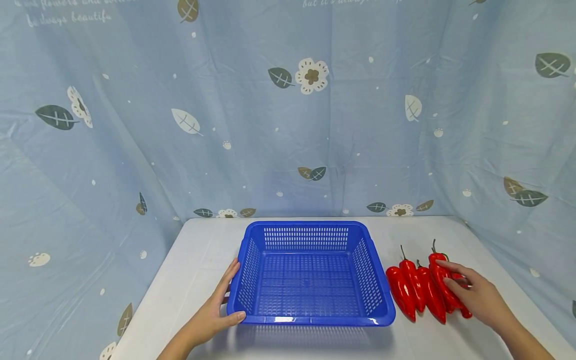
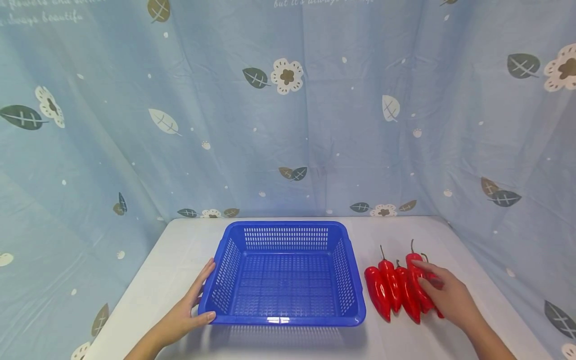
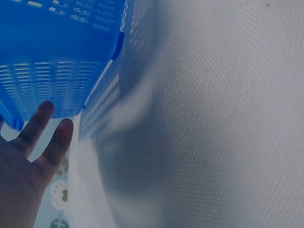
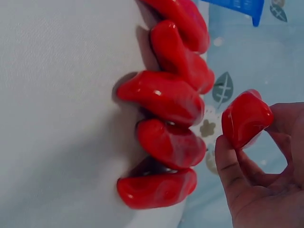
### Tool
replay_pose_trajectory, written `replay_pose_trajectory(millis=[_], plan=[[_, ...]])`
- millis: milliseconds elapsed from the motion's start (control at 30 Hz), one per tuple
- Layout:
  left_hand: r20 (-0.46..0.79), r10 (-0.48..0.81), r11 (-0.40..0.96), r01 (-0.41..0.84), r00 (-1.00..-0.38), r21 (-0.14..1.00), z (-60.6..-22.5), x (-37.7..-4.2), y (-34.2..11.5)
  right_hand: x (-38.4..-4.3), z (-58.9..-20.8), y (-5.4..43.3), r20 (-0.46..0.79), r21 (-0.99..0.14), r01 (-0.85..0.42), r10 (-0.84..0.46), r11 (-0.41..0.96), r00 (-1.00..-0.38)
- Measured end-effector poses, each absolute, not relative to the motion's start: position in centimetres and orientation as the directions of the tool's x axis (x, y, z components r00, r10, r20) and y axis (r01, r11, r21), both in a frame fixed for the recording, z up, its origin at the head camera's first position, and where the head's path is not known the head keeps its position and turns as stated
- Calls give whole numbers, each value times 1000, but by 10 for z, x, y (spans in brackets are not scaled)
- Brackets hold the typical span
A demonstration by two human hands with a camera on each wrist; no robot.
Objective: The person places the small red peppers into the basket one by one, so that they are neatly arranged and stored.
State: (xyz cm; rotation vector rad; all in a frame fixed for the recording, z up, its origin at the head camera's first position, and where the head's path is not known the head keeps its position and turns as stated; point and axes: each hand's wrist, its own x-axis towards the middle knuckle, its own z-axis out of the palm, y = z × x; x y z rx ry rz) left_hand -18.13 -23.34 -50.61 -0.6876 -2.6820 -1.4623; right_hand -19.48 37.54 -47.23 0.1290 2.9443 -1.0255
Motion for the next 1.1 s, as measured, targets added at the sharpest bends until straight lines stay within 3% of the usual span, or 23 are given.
replay_pose_trajectory(millis=[267, 1100], plan=[[232, 381, 461, 401, -895, 791, -507, -182, -234, -189, -468, 362, 24, -608, 18, 41, 793, -999], [242, 381, 464, 411, -892, 785, -510, -182, -234, -179, -451, 324, 13, -646, -16, -10, 763, -1000]])
